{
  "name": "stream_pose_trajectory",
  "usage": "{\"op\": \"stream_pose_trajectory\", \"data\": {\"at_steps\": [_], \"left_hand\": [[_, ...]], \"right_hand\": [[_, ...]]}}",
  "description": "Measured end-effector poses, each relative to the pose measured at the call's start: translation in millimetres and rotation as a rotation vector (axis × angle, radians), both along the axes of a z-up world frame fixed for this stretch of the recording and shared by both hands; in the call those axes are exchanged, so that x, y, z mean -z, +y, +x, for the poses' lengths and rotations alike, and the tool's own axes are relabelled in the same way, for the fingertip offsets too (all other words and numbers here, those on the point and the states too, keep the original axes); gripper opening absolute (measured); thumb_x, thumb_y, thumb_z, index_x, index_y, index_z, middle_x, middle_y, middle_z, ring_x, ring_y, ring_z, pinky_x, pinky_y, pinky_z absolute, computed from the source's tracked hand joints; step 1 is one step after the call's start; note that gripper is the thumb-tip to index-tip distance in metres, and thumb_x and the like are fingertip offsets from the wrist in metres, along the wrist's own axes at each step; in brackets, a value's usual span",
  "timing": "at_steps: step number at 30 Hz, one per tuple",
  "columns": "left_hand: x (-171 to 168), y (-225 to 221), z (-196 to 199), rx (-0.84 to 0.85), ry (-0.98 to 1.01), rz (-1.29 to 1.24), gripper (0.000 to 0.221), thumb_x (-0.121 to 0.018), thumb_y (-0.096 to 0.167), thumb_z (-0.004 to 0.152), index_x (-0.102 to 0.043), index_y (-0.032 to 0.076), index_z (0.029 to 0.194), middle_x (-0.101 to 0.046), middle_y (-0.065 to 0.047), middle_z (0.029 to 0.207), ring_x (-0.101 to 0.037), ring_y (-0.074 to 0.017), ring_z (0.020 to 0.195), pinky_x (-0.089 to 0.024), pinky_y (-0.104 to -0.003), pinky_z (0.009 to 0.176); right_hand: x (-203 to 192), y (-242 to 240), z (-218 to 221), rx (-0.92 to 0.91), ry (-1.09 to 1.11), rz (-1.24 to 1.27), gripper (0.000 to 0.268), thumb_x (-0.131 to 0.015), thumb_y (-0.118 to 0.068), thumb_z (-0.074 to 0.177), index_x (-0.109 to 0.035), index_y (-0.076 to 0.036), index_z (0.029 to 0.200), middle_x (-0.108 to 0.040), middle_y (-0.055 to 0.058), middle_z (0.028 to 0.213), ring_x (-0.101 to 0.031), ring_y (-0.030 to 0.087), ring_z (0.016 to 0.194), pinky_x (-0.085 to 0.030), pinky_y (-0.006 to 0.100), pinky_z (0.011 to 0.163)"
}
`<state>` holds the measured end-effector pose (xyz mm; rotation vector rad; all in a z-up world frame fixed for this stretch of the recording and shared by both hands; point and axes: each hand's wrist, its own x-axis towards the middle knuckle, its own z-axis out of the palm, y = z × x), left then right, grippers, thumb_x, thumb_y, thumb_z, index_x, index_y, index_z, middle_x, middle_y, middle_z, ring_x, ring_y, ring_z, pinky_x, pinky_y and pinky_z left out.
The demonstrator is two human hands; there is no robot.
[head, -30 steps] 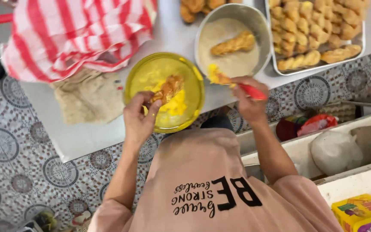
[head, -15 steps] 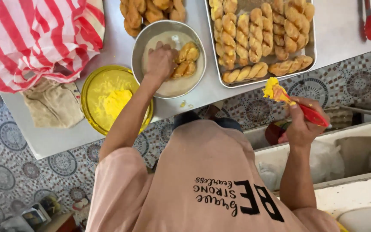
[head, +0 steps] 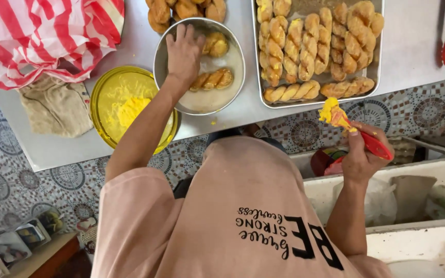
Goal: Coating twisted bread dough in liquid and powder before arranging on trays for baking or display.
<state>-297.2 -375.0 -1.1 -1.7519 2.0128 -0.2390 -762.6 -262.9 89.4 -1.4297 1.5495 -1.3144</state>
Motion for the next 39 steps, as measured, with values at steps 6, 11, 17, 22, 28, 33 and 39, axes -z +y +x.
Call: {"op": "stream_pose_trajectory", "data": {"at_steps": [6, 11, 17, 22, 28, 33, 39], "left_hand": [[26, 47, -12, 0.049, 0.458, 0.174, 0.054, -0.079, 0.052, 0.08, -0.071, 0.015, 0.119, -0.063, -0.012, 0.122, -0.049, -0.033, 0.122, -0.043, -0.057, 0.082], [-43, 37, -14, -0.274, 0.651, 0.772, 0.034, -0.072, 0.028, 0.087, -0.073, 0.026, 0.121, -0.071, -0.004, 0.121, -0.057, -0.0309, 0.12, -0.049, -0.048, 0.086], [37, 23, 12, -0.161, 0.548, 0.002, 0.02, -0.081, 0.029, 0.078, -0.077, 0.018, 0.095, -0.071, -0.013, 0.094, -0.064, -0.036, 0.103, -0.057, -0.05, 0.056], [10, 44, 5, -0.002, 0.554, 0.012, 0.032, -0.082, 0.037, 0.075, -0.072, 0.016, 0.097, -0.064, -0.006, 0.103, -0.055, -0.033, 0.105, -0.047, -0.056, 0.07], [22, 48, -9, 0.038, 0.468, 0.061, 0.024, -0.071, 0.034, 0.086, -0.071, 0.017, 0.102, -0.072, -0.009, 0.101, -0.052, -0.0356, 0.113, -0.042, -0.057, 0.076], [-32, 19, -17, -0.25, 0.456, 0.586, 0.033, -0.064, 0.044, 0.094, -0.072, 0.026, 0.12, -0.068, -0.011, 0.121, -0.043, -0.0353, 0.135, -0.038, -0.064, 0.098], [-96, -10, -20, -0.328, 0.555, 0.188, 0.033, -0.072, 0.048, 0.068, -0.079, 0.035, 0.098, -0.076, -0.008, 0.096, -0.071, -0.0301, 0.093, -0.054, -0.044, 0.072]], "right_hand": [[12, 0, 9, 0.019, -0.127, 0.042, 0.005, -0.066, -0.001, 0.102, -0.067, 0.001, 0.107, -0.066, 0.017, 0.09, -0.062, 0.024, 0.068, -0.053, 0.038, 0.065], [9, 0, 18, 0.076, -0.039, 0.097, 0.008, -0.068, -0.001, 0.102, -0.069, 0.004, 0.108, -0.07, 0.018, 0.093, -0.066, 0.023, 0.067, -0.055, 0.034, 0.064], [11, -10, 22, 0.027, -0.025, 0.068, 0.009, -0.067, 0.002, 0.103, -0.069, 0.007, 0.11, -0.068, 0.02, 0.089, -0.065, 0.025, 0.07, -0.054, 0.035, 0.063], [9, -7, 26, 0.079, -0.01, 0.099, 0.006, -0.067, 0.001, 0.104, -0.067, 0.005, 0.109, -0.069, 0.021, 0.097, -0.066, 0.025, 0.073, -0.056, 0.034, 0.065], [6, -9, 41, 0.082, 0.034, 0.091, 0.009, -0.067, 0.001, 0.102, -0.069, 0.005, 0.11, -0.071, 0.02, 0.101, -0.068, 0.024, 0.076, -0.057, 0.033, 0.065], [-8, -9, 47, 0.126, 0.088, 0.056, 0.01, -0.065, 0.002, 0.1, -0.07, 0.007, 0.107, -0.071, 0.02, 0.096, -0.067, 0.023, 0.071, -0.054, 0.033, 0.066], [-15, -3, 6, 0.265, -0.094, 0.128, 0.007, -0.063, -0.002, 0.103, -0.065, 0.004, 0.107, -0.056, 0.018, 0.06, -0.055, 0.023, 0.042, -0.044, 0.032, 0.046]]}}
